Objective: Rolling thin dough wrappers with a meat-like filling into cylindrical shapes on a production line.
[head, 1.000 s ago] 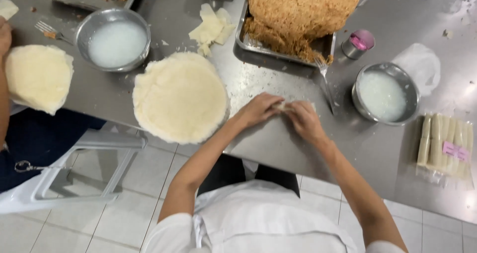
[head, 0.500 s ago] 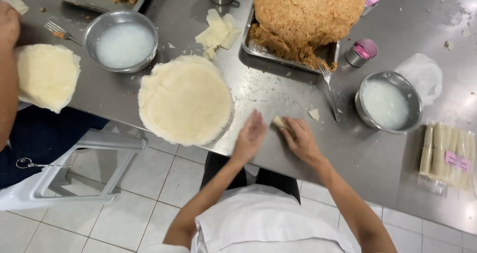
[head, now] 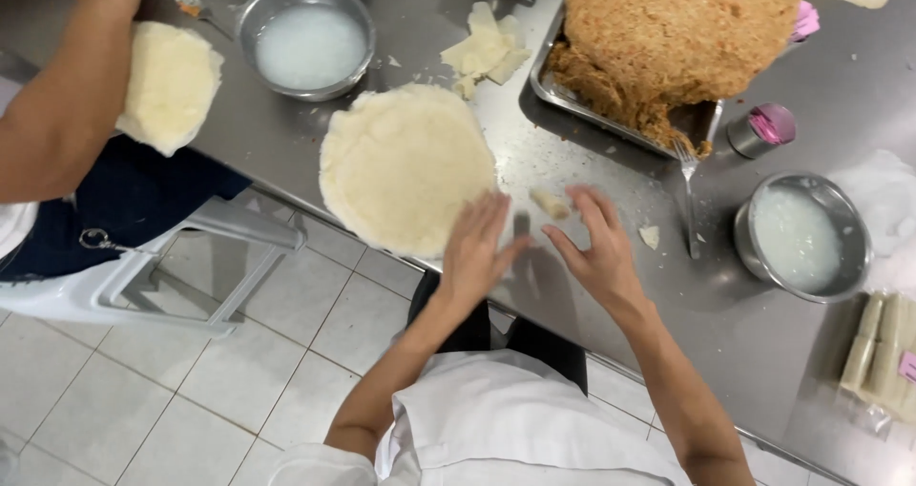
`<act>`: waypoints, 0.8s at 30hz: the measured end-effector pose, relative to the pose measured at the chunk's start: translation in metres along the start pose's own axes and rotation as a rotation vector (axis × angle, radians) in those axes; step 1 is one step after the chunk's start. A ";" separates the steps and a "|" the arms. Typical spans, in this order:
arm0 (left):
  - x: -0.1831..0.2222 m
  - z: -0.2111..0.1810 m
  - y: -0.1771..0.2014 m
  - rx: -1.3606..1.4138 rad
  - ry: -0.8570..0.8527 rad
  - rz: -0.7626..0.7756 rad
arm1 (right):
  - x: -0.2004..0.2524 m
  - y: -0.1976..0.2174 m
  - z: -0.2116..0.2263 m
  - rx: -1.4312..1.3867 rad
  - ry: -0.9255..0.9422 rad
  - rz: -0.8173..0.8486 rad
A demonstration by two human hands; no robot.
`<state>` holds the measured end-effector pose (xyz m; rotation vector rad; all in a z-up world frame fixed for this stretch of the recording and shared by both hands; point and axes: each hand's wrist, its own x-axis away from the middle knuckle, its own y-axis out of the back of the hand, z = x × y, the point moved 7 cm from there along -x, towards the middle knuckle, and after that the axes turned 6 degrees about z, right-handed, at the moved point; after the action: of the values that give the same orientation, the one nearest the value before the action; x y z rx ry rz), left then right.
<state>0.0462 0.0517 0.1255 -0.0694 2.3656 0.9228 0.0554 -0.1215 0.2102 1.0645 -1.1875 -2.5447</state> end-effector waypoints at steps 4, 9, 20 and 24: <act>0.009 0.054 -0.011 -0.393 0.161 0.132 | 0.007 -0.003 0.008 0.003 -0.014 0.037; 0.009 0.065 -0.017 -0.256 0.155 0.237 | 0.098 0.016 -0.060 -0.139 -0.451 0.103; -0.018 0.036 0.046 0.480 0.653 0.374 | 0.242 0.141 -0.112 -0.116 -0.972 -0.237; -0.016 0.039 0.055 0.638 0.902 0.291 | 0.255 0.141 -0.120 -0.118 -0.899 -0.242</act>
<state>0.0657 0.1154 0.1448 0.1484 3.4760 0.1869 -0.0783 -0.3923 0.1198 -0.0302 -1.0475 -3.3595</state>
